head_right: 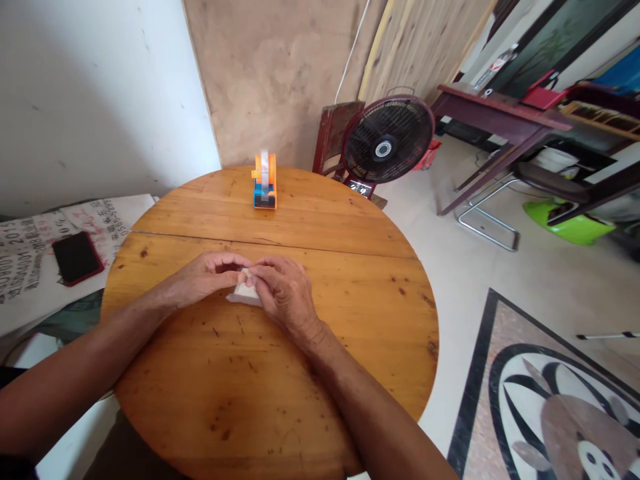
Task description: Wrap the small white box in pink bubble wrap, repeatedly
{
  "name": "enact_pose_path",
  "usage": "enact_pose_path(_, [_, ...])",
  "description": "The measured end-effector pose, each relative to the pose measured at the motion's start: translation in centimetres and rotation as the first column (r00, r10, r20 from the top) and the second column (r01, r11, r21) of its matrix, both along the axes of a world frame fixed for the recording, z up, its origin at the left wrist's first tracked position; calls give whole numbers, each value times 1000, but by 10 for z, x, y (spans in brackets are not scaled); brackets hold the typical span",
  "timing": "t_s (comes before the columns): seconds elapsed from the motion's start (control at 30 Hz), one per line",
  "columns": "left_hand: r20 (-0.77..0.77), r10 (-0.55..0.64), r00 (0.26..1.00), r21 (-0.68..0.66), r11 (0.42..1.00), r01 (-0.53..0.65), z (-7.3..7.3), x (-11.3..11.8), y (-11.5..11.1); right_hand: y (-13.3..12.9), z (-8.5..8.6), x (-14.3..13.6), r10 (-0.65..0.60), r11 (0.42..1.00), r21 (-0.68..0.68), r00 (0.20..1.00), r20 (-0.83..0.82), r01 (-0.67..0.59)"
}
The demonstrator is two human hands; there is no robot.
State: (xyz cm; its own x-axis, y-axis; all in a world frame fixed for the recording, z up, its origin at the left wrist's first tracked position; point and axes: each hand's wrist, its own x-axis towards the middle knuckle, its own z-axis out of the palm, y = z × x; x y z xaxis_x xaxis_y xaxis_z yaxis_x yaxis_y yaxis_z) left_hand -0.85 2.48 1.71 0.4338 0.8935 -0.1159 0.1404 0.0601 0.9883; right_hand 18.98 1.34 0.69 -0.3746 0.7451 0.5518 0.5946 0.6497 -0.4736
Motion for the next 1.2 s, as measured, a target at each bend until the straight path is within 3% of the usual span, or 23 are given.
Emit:
enact_pose_path(0.4, [10,8,1000,11,1000,-8,-5,-2,1,-9,-2,4,20,995,99,999,41,-24])
enact_pose_path(0.77, [15,-3,1000,33,999,3,-5,-2,1,-11,8,10,63,968,234,989,137,-94])
enact_pose_path(0.87, [8,2,1000,18,1000,-2,-4,-1,1,-13,12,13,49,988,146,999,20,-51])
enact_pose_path(1.0, [-17,26,1000,-1,1000,-26,0,0,0,-12,17,21,-28,998,-68,988,-155,17])
enact_pose_path(1.13, [6,15,1000,-10,1000,-15,0,0,0,-8,16,26,88,965,-245,996,-23,-91])
enact_pose_path(1.2, [24,4,1000,-13,1000,-4,-1,-1,0,-7,12,28,152,956,-266,985,75,-127])
